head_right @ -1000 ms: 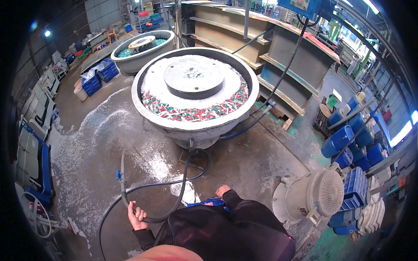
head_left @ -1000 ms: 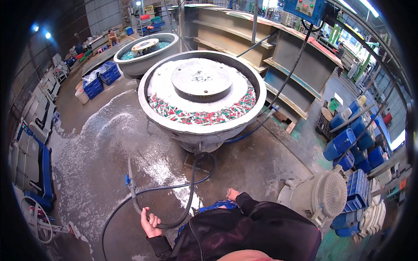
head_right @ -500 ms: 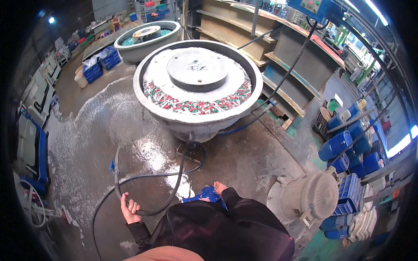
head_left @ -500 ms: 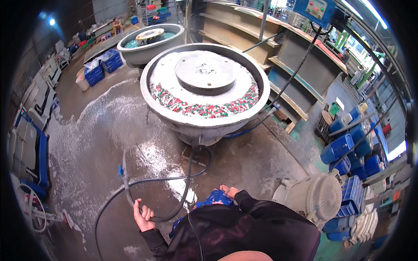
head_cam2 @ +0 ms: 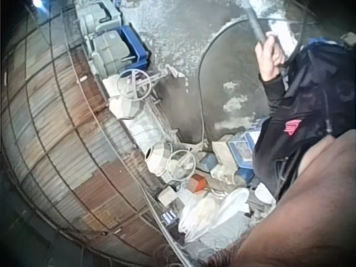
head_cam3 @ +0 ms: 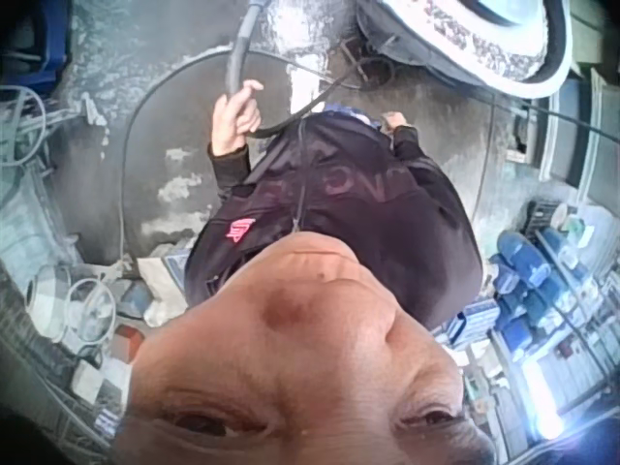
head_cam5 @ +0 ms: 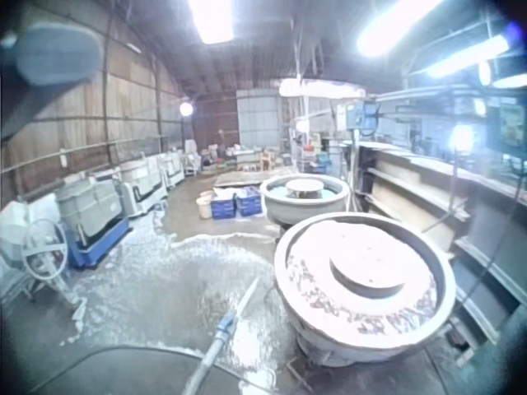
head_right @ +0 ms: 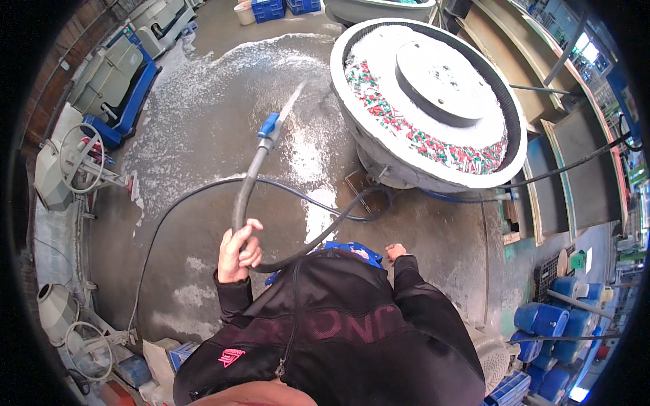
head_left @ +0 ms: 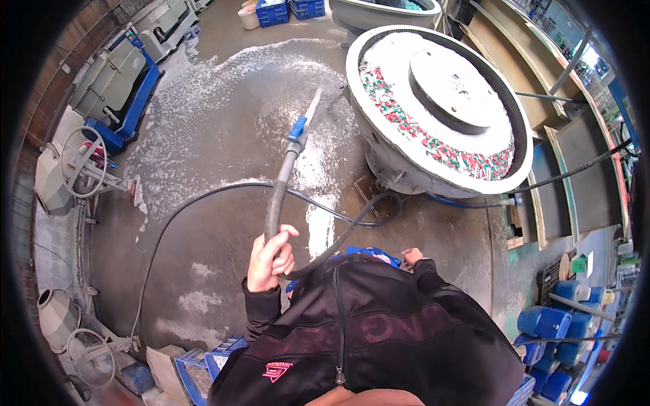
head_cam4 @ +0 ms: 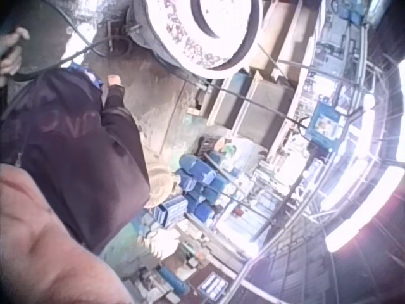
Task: The person uses a hose to spray water into a large industrial vibratory finishing bowl containing small colorful media parts, then uses their hand to pick out a small item from the moving media.
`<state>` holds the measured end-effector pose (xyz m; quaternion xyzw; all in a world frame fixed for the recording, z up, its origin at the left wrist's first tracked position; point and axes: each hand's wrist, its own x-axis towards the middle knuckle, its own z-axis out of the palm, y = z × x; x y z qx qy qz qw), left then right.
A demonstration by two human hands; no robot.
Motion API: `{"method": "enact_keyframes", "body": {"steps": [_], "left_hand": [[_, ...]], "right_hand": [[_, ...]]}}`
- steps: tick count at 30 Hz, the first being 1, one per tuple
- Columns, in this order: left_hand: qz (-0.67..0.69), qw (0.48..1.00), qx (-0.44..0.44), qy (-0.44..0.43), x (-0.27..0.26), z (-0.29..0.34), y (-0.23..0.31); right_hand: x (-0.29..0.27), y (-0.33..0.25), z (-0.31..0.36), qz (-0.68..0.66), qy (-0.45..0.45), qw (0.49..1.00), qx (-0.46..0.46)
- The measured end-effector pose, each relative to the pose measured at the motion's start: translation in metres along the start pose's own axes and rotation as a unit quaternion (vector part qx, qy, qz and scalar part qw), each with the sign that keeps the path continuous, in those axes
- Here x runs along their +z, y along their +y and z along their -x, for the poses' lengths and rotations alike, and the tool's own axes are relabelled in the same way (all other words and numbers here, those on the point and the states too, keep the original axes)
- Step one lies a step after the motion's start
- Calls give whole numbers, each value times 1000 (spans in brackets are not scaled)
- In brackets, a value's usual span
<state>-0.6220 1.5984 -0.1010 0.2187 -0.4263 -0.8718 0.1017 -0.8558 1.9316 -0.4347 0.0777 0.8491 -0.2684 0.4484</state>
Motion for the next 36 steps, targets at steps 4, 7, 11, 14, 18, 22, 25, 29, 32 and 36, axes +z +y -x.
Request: {"method": "enact_keyframes", "body": {"steps": [4,7,11,14,18,22,25,29,32,36], "left_hand": [[-12,999,-10,-41,36,-7,1],[-32,995,-46,-81,62,-20,1],[-52,990,-84,-100,89,-47,-7],[-46,990,-75,-107,104,-63,-13],[-37,992,-23,-121,109,-78,-17],[-28,992,-7,-127,115,-85,-22],[-47,990,-29,-129,121,-90,-28],[-37,991,-51,-118,120,-82,-38],[-36,993,-41,-101,121,-73,-44],[-53,994,-42,-88,125,-64,-54]], "right_hand": [[0,-29,-19,-69,-47,993,-79],[5,-31,-31,-135,-78,981,-115],[8,2,-29,-148,-64,982,-93],[7,57,-21,-172,-17,983,-61],[-10,117,12,-89,43,995,4],[-20,159,38,-173,37,976,128],[-14,195,15,-174,37,978,112],[-34,144,1,-59,260,947,-179],[-82,-32,55,-261,239,855,-381],[-129,-209,99,-351,100,792,-489]]}}
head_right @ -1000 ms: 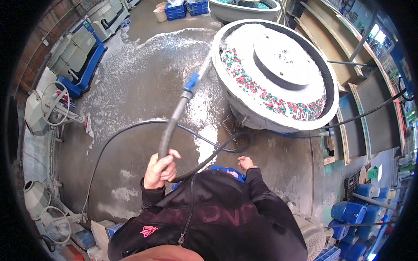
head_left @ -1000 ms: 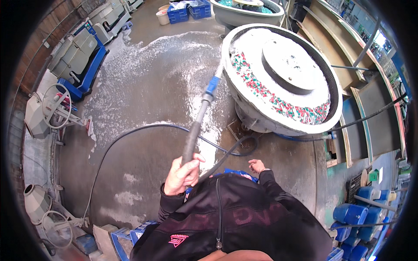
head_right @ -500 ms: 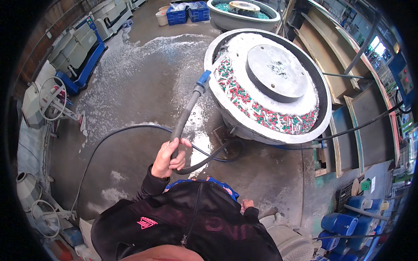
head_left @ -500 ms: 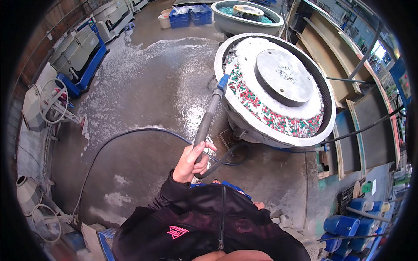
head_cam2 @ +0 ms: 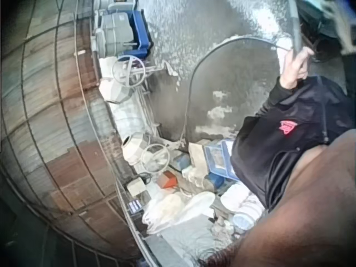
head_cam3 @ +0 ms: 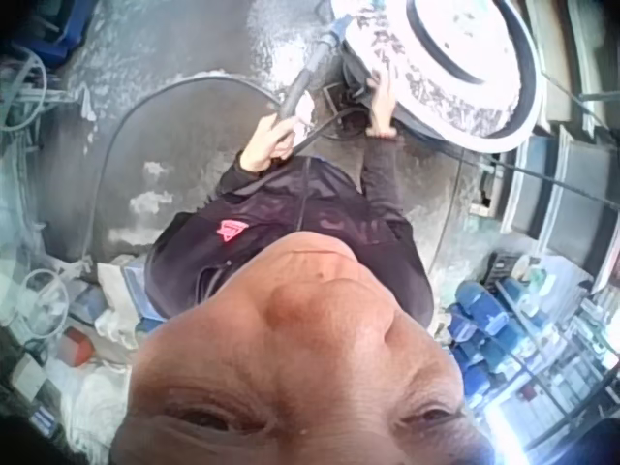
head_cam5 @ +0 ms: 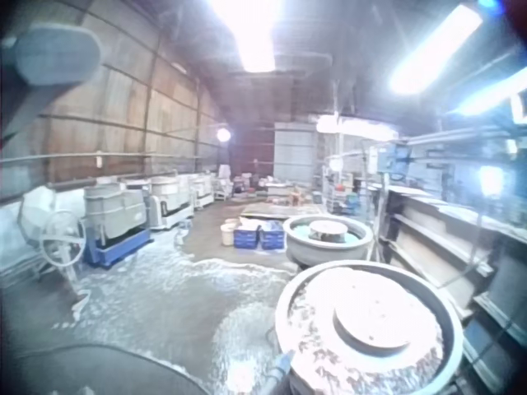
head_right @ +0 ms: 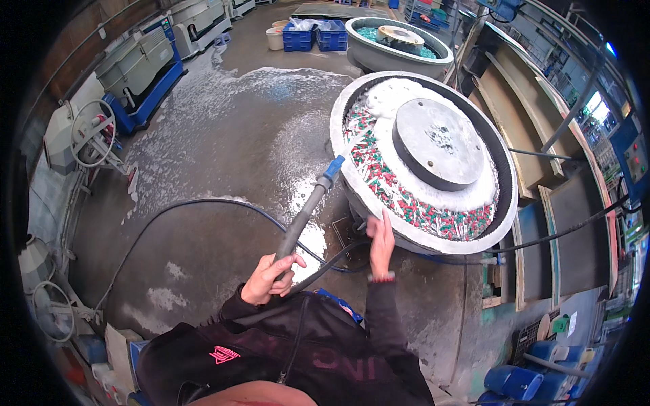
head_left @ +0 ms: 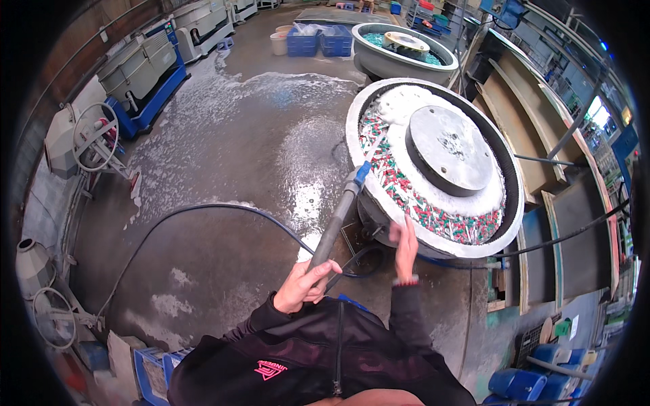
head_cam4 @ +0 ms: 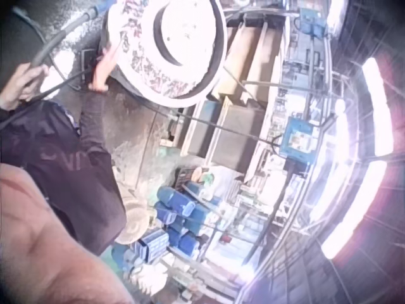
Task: The person uses a hose to spray water into a large industrial vibratory finishing bowl containing small colorful media parts, then uses their hand to pick out a small item from the moving media.
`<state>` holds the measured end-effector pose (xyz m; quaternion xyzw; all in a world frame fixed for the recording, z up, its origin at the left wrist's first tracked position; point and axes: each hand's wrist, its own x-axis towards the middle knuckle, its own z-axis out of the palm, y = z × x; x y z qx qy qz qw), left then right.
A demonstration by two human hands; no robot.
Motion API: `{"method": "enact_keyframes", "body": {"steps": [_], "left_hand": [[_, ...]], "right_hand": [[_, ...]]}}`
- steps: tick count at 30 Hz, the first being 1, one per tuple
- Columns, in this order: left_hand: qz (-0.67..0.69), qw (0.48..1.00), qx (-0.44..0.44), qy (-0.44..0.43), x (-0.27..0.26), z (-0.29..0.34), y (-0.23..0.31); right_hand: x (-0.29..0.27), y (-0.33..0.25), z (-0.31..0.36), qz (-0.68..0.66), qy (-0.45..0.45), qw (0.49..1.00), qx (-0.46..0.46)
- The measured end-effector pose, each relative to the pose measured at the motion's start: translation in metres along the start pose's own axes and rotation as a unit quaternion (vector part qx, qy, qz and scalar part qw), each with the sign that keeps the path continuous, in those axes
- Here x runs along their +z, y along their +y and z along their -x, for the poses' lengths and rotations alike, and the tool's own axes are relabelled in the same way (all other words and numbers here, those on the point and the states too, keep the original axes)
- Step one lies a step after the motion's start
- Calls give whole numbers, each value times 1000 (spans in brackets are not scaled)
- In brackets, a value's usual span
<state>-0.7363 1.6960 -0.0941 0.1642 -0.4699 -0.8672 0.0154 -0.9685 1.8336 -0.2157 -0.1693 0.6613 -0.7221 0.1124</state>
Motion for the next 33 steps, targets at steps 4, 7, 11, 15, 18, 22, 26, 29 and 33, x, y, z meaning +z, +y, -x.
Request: {"method": "enact_keyframes", "body": {"steps": [4,7,11,15,18,22,26,29,33], "left_hand": [[-23,1000,4,-1,14,3,-8],[-119,992,17,22,17,6,-22],[-184,982,30,22,1,4,-19],[-235,967,93,2,-23,-9,-14],[-224,972,66,12,-45,-21,3],[-213,975,56,-19,-70,-38,25],[-212,974,45,-69,-91,-44,44],[-203,974,62,-82,-106,-50,54],[-179,975,92,-97,-123,-58,56]], "right_hand": [[80,-47,-63,-91,1,996,14],[102,-34,-103,-239,-64,964,94],[132,-72,-103,-286,-86,945,131],[140,-85,-109,-228,-100,959,133],[163,-90,-95,-209,-102,963,134],[189,-95,-96,-221,-56,965,130],[201,-100,-104,-205,-53,975,64],[216,-104,-112,-169,-45,982,66],[223,-81,-120,-191,-4,978,80]]}}
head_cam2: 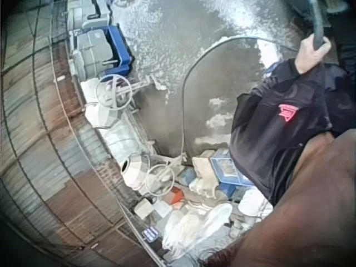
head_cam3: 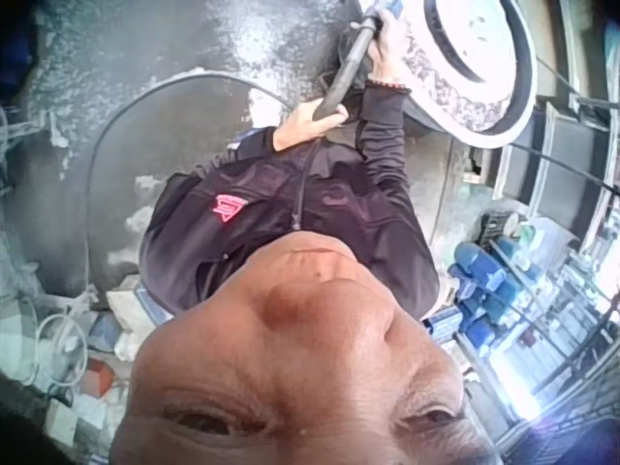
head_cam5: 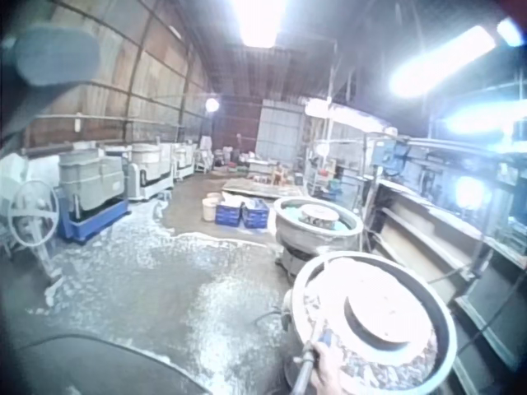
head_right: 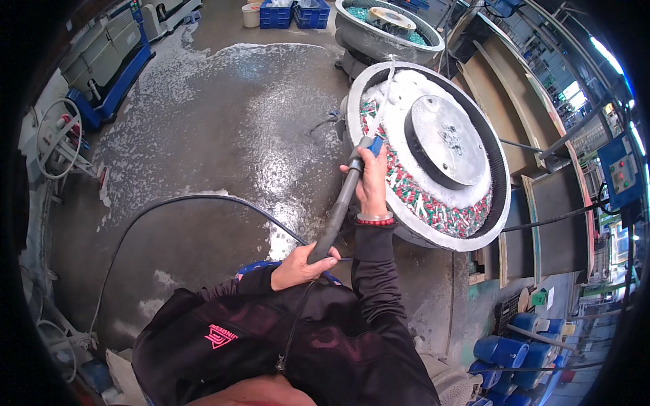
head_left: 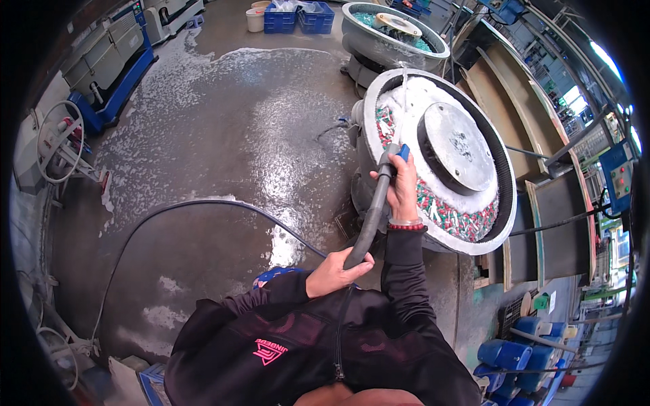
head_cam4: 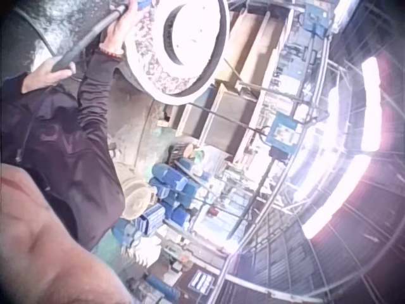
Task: The person uses a hose to spray water into a large industrial vibratory finishing bowl containing small colorful media parts, then uses their hand to pick out a small item from the moving media.
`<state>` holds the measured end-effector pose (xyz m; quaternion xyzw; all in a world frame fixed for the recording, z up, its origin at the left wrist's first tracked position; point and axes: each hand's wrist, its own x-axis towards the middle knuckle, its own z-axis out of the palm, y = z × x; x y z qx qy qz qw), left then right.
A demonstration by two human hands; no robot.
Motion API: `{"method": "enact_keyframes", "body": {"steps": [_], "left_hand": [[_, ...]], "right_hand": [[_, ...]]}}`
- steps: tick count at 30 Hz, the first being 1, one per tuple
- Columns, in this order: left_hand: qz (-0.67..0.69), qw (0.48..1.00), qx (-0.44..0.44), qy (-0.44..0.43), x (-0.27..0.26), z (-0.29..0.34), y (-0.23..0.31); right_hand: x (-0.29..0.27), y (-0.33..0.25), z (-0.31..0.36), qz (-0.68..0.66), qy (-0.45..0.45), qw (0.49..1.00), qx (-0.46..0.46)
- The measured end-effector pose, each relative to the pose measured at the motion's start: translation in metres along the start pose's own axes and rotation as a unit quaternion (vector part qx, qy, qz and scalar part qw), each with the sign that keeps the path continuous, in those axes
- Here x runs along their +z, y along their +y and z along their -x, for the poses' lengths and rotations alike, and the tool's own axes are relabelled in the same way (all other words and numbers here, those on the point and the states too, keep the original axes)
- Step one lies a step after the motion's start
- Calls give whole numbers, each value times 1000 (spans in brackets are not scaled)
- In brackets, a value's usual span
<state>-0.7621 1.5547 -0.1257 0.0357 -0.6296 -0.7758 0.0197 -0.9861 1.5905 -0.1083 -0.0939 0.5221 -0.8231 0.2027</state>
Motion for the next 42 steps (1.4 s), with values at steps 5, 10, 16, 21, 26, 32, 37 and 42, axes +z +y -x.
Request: {"method": "enact_keyframes", "body": {"steps": [5,10,16,21,26,32,37,42], "left_hand": [[13,1000,0,-9,-20,0,6],[-13,997,75,13,-38,3,-6],[35,999,17,-16,-48,17,-15],[27,998,48,-8,-58,29,-13],[77,996,33,-28,-74,40,-17],[129,990,-10,-51,-86,49,-12],[68,993,-49,-81,-102,54,6],[57,995,-25,-84,-101,56,1]], "right_hand": [[20,1,-4,-6,-4,1000,14],[-5,34,-12,-102,30,988,109],[-9,39,5,-121,34,979,161],[9,35,20,-73,28,990,119],[18,51,25,-34,25,995,89],[41,48,40,-19,76,996,45],[41,56,47,-10,99,995,6],[31,69,58,-20,149,988,-27]]}}
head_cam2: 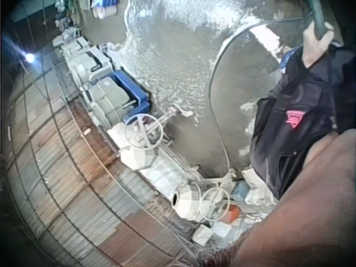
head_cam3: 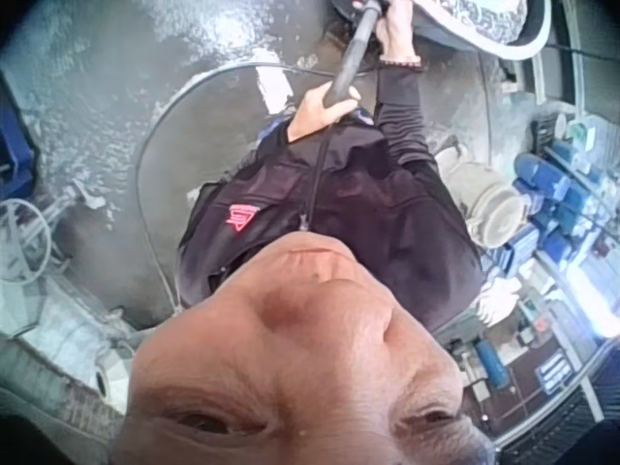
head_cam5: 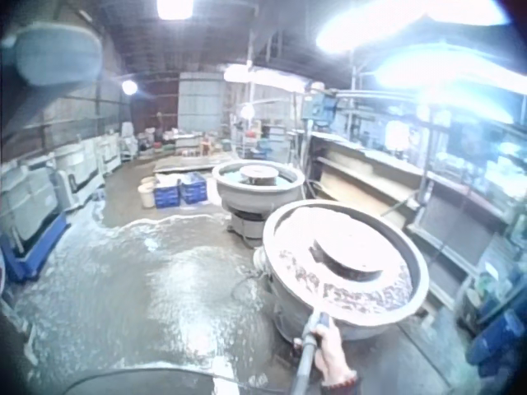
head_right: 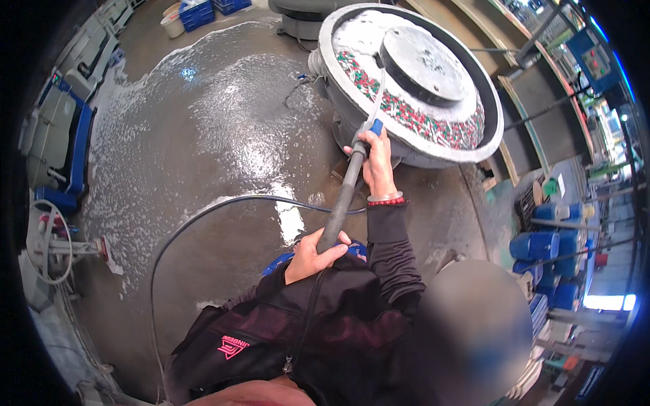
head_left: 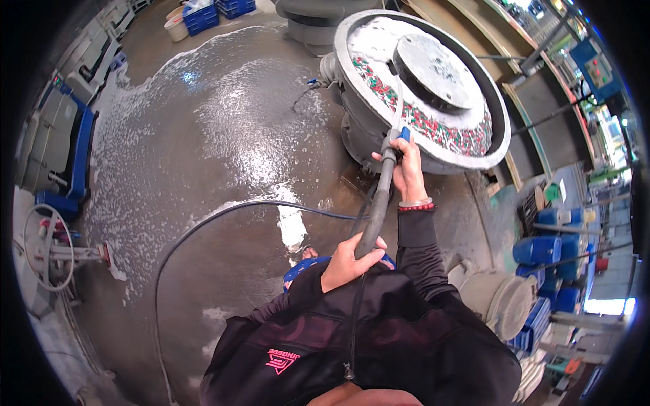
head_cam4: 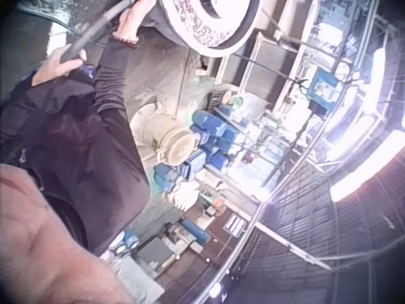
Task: The person uses a hose to spray water into a large industrial vibratory finishing bowl containing small colorful media parts, then uses their hand to pick out a small item from the moving media.
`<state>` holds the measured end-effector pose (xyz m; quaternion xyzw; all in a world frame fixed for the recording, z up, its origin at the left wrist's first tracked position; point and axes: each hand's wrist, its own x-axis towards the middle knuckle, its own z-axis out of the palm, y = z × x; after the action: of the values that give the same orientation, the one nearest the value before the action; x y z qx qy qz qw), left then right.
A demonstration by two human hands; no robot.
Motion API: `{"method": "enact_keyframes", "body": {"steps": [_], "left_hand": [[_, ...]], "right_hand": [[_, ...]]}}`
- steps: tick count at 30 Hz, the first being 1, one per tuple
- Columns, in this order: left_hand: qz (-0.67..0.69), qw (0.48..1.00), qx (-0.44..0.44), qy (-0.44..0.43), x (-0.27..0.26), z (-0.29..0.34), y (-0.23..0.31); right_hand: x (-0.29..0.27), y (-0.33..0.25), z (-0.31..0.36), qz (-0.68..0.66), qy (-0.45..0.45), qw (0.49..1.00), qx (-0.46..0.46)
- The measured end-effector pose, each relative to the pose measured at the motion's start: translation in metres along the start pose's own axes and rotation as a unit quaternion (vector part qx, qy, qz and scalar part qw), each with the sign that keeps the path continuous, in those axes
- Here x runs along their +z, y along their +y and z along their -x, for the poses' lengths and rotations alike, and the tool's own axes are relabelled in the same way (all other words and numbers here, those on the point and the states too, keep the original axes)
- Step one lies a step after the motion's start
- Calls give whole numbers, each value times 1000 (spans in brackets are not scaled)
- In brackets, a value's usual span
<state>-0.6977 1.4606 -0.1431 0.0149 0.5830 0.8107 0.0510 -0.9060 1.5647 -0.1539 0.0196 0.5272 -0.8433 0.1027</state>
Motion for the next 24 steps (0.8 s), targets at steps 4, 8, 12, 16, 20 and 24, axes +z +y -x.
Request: {"method": "enact_keyframes", "body": {"steps": [4,8,12,16,20,24], "left_hand": [[-9,999,-31,-4,5,0,-4],[13,999,-50,-1,14,0,-12],[-15,997,-69,-1,22,-4,-11],[-30,998,-37,40,32,-9,-18],[-18,997,-39,66,48,-23,-22],[-26,993,-74,93,65,-47,-29]], "right_hand": [[0,-3,5,-21,9,1000,-10],[5,-3,2,-45,-24,999,2],[8,-12,-4,-82,-73,994,9],[10,-15,-12,-98,-111,989,10],[4,-19,-26,-105,-129,986,10],[-23,-11,-52,-101,-128,986,39]]}}
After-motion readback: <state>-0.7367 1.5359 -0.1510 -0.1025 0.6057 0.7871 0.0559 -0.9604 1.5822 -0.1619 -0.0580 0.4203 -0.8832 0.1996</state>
